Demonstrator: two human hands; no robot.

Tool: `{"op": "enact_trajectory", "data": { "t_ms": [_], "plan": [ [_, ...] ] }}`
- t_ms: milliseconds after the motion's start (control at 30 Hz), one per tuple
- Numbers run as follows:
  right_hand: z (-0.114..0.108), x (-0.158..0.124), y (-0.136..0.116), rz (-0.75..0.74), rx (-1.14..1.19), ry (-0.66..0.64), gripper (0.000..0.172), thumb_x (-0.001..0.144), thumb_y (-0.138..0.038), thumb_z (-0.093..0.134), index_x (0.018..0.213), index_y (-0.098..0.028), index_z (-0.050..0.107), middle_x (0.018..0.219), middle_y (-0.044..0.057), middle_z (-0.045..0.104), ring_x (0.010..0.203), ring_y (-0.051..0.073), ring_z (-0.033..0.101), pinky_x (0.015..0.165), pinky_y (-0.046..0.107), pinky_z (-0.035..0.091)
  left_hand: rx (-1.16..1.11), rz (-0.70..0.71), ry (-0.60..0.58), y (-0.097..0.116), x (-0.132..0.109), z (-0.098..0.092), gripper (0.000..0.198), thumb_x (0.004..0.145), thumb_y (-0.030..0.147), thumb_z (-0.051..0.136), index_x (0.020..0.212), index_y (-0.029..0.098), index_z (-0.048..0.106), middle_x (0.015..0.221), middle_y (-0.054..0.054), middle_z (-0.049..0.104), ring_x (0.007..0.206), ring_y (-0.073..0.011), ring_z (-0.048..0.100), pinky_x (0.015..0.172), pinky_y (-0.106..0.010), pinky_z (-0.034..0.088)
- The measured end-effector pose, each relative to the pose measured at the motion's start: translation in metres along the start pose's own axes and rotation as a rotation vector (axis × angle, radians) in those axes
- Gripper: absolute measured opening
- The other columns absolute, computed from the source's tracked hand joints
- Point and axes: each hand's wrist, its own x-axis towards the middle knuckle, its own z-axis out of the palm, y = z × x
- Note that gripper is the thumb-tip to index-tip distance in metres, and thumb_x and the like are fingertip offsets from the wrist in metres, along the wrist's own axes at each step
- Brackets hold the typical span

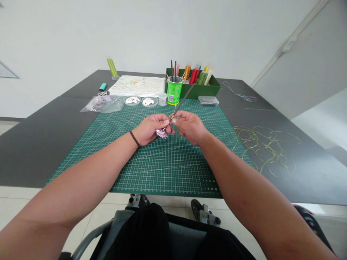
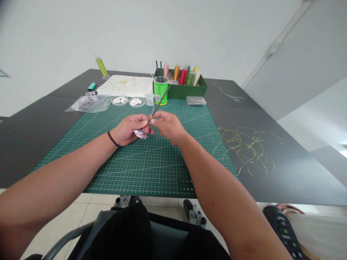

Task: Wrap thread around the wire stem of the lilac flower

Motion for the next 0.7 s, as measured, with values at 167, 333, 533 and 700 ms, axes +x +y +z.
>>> {"op": "enact_trajectory", "data": {
  "t_ms": [167,333,533,700],
  "plan": [
    [0.000,0.001,0.001,-0.001,0.009,0.033,0.027,0.075,-0.031,0.079,0.078,-0.019,0.055,0.057,-0.006,0.059,0.038,0.003,0.034,0.038,0.021,0.022,0.012,-0.029,0.002,-0.002,0.000,0.001,0.034,0.073,0.042,0.082,0.076,0.016,0.060,0.072,-0.005,0.072,0.064,-0.0151,0.066,0.059,-0.026,0.046],
    [0.000,0.003,0.001,-0.044,-0.094,0.126,0.022,0.078,-0.027,0.077,0.077,-0.019,0.058,0.050,-0.009,0.047,0.042,0.005,0.032,0.039,0.022,0.021,0.257,0.089,0.090,-0.005,0.003,0.000,0.030,0.073,0.040,0.081,0.083,0.015,0.069,0.073,-0.002,0.071,0.059,-0.0102,0.058,0.059,-0.025,0.045],
    [0.000,0.008,0.010,-0.056,-0.203,0.205,0.026,0.079,-0.032,0.077,0.076,-0.020,0.055,0.050,-0.011,0.038,0.042,0.005,0.026,0.039,0.023,0.018,0.601,0.144,0.268,-0.003,0.002,0.002,0.023,0.081,0.034,0.073,0.093,0.015,0.072,0.071,-0.001,0.069,0.058,-0.0108,0.057,0.058,-0.025,0.045],
    [0.005,0.007,0.011,-0.077,-0.344,0.245,0.012,0.084,-0.023,0.068,0.079,-0.019,0.058,0.050,-0.010,0.037,0.044,0.006,0.028,0.043,0.024,0.020,0.782,0.150,0.364,0.000,0.001,0.005,0.013,0.085,0.027,0.066,0.090,0.015,0.070,0.077,-0.002,0.073,0.060,-0.0112,0.059,0.060,-0.025,0.046]
  ]
}}
